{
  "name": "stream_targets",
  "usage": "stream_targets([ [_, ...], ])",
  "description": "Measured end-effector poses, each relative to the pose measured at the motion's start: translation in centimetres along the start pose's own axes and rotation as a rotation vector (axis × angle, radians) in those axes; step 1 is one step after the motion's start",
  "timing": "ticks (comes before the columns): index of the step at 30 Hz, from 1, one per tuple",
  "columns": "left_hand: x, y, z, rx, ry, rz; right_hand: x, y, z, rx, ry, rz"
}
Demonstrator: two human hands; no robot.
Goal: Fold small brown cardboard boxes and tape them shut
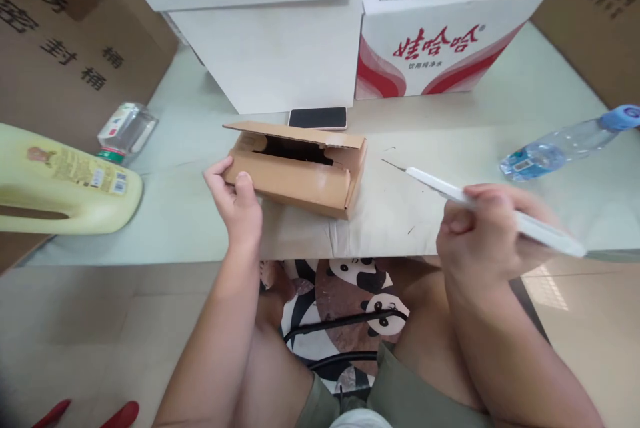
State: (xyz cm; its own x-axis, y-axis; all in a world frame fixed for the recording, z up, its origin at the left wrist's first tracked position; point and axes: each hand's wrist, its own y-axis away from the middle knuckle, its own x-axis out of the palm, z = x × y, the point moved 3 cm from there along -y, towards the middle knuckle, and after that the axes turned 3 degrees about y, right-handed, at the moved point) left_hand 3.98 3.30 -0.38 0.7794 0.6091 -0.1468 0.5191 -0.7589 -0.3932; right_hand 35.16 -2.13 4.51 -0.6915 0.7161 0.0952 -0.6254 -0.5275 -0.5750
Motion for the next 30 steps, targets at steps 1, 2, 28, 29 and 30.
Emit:
stream_targets([
  [1,-0.1,-0.2,0.1,0.004,0.018,-0.006,0.1,-0.3,-0.8,0.001,-0.058,-0.063],
  [2,-0.2,-0.3,0.2,0.010,0.029,-0.013,0.6,-0.5,-1.7,0.023,-0.062,-0.044],
  [28,-3.3,-1.8,2.3,-0.143,0.298,0.101,7.2,6.9,-7.2,0.417,-0.206,1.139],
  [29,-3.4,-1.9,2.4,-0.114,0.267,0.109,7.2,7.1,-7.2,0.423,-0.201,1.141],
  [30,-3.4,-2.0,2.4,-0.088,0.239,0.112,7.2,7.2,-7.2,0.420,-0.189,1.143],
])
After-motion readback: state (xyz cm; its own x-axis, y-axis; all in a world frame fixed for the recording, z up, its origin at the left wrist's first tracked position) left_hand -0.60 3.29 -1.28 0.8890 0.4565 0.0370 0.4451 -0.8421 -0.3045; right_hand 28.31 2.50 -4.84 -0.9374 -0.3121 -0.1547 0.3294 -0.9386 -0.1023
